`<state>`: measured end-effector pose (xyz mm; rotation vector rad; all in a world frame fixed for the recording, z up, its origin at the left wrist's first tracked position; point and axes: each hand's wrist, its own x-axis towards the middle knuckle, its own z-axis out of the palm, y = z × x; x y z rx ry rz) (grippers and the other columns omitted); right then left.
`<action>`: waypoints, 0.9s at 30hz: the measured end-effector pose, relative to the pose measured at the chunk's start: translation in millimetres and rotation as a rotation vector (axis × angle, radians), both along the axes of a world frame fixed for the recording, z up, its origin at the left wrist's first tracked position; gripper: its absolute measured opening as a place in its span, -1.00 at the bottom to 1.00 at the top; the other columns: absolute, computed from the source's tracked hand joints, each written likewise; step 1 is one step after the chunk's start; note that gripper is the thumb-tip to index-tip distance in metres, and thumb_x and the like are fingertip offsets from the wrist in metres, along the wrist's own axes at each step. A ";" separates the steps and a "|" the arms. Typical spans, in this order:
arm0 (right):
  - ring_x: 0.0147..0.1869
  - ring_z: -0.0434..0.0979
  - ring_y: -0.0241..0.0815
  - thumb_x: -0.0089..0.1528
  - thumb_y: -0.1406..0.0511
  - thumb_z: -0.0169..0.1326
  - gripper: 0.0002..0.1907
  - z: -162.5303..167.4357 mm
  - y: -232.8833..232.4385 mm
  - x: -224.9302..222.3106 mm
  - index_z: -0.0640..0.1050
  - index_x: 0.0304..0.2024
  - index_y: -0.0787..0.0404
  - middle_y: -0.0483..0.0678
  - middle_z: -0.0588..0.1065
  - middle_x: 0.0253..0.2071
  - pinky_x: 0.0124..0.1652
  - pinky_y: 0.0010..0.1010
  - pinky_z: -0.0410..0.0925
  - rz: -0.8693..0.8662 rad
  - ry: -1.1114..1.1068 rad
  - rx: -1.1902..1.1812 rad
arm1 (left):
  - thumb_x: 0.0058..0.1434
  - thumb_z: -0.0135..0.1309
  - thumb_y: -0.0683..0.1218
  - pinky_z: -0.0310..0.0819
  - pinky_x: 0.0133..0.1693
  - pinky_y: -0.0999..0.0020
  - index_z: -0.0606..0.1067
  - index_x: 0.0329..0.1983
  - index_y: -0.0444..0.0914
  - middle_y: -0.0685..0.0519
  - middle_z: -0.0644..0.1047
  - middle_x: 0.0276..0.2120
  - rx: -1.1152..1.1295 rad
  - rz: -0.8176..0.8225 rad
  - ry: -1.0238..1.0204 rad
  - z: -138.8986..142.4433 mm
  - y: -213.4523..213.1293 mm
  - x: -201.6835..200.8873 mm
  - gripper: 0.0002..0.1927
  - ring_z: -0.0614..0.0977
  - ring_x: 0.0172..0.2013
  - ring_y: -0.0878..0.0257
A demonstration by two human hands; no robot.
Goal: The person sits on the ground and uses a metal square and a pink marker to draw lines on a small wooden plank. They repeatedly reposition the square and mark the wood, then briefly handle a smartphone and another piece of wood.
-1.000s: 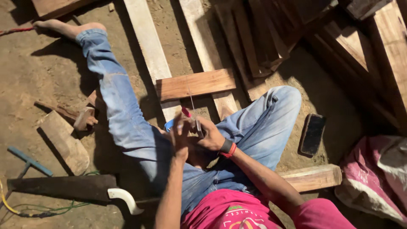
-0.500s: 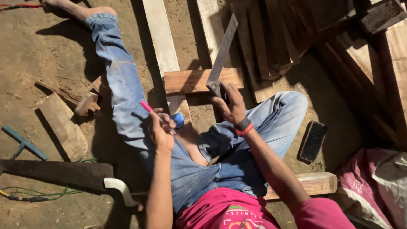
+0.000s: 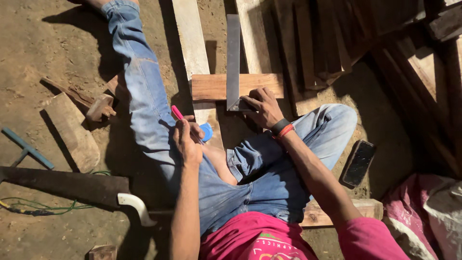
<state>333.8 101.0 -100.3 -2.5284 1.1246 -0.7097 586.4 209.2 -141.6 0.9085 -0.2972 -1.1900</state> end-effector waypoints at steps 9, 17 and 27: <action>0.04 0.37 0.04 0.07 0.23 0.33 -0.42 -15.5 -1.9 -5.4 0.59 0.17 0.09 0.00 0.45 -0.01 0.03 -0.17 0.28 0.006 -0.018 0.020 | 0.45 0.04 0.06 0.32 -0.43 0.45 0.46 -0.03 -0.34 0.09 0.45 -0.51 0.009 -0.019 -0.062 -7.4 1.3 0.2 -0.66 0.44 -0.52 0.35; 0.03 0.37 0.03 0.09 0.24 0.33 -0.44 -11.1 -1.3 -2.0 0.60 0.17 0.10 -0.02 0.46 -0.03 0.04 -0.18 0.28 0.000 -0.033 0.014 | 0.43 0.05 0.06 0.30 -0.45 0.47 0.46 -0.03 -0.34 0.09 0.46 -0.51 0.036 -0.017 -0.079 -2.3 -0.8 -0.2 -0.66 0.44 -0.54 0.35; 0.04 0.37 0.05 0.05 0.23 0.35 -0.43 0.8 -7.7 -0.3 0.61 0.13 0.11 -0.02 0.44 -0.05 0.06 -0.17 0.30 0.055 -0.028 0.007 | 0.50 0.12 -0.08 0.29 -0.25 0.40 0.59 -0.11 -0.40 0.09 0.53 -0.29 -0.057 0.024 -0.707 12.9 -33.2 -3.2 -0.75 0.42 -0.34 0.35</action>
